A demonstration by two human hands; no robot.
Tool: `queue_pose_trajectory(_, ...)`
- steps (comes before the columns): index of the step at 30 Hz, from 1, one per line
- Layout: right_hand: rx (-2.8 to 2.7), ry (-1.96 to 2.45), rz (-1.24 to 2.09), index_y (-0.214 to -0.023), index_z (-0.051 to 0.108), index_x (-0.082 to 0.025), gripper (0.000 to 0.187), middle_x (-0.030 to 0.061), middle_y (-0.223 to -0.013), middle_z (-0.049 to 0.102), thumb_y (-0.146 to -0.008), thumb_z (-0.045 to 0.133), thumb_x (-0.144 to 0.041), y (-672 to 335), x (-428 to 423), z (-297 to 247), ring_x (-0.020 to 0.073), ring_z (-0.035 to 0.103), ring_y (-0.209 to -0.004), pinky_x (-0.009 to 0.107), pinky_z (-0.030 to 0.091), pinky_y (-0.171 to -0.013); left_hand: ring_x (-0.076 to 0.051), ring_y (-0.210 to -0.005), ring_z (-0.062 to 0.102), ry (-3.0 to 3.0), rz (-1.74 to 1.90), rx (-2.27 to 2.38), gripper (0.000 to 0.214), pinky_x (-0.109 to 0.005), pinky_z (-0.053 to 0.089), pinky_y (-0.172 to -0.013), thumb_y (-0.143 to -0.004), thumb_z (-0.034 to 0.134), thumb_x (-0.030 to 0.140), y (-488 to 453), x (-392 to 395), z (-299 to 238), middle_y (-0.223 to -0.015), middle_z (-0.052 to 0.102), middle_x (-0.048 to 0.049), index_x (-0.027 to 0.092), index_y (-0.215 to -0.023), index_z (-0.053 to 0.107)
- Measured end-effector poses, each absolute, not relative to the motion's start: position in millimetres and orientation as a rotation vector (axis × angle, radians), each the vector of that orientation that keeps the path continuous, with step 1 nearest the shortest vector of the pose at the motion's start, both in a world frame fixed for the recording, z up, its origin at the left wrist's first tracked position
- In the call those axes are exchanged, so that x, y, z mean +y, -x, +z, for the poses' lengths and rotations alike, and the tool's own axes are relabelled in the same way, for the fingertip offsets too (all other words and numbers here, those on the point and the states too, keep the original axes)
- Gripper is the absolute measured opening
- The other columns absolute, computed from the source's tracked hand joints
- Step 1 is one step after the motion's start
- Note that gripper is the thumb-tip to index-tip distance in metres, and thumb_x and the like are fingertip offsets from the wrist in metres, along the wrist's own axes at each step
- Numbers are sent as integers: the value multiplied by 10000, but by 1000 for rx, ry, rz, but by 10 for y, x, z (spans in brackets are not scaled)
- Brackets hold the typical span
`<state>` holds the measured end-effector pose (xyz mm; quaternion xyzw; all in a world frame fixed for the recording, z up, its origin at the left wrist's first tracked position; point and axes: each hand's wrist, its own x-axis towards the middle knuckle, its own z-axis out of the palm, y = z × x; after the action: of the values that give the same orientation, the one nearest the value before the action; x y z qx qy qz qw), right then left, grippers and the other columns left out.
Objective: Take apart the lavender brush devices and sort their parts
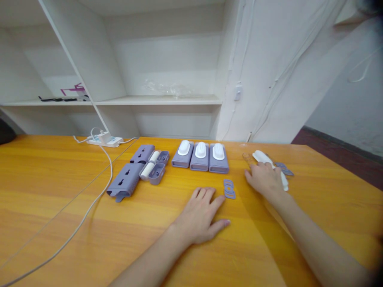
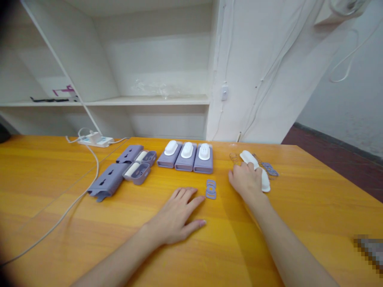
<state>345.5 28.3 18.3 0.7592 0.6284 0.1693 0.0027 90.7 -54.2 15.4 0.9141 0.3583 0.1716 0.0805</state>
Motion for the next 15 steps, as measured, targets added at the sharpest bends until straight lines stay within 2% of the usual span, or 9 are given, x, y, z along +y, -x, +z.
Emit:
queue_pose_trajectory(9,1977,-2391,695,-867,699,-115,375,205,-999,612,-891,399,-339,-3627,190,91,348,487,-1006,492,351,-814,-281,-1145,440,-2721,509,1070,494,-453,352,-989,-894,461,534,-905,-549,166,-1271,479,-109,226,-1281,457)
queue_pose_trajectory(15,1996,-2447,836,-957,657,-145,340,161,-1006,574,-909,390,-350,-3714,62,57,309,479,-1000,422,329,-797,-283,-1146,438,-2717,504,1064,493,-455,351,-988,-898,457,527,-911,-547,175,-1274,476,-111,226,-1290,450)
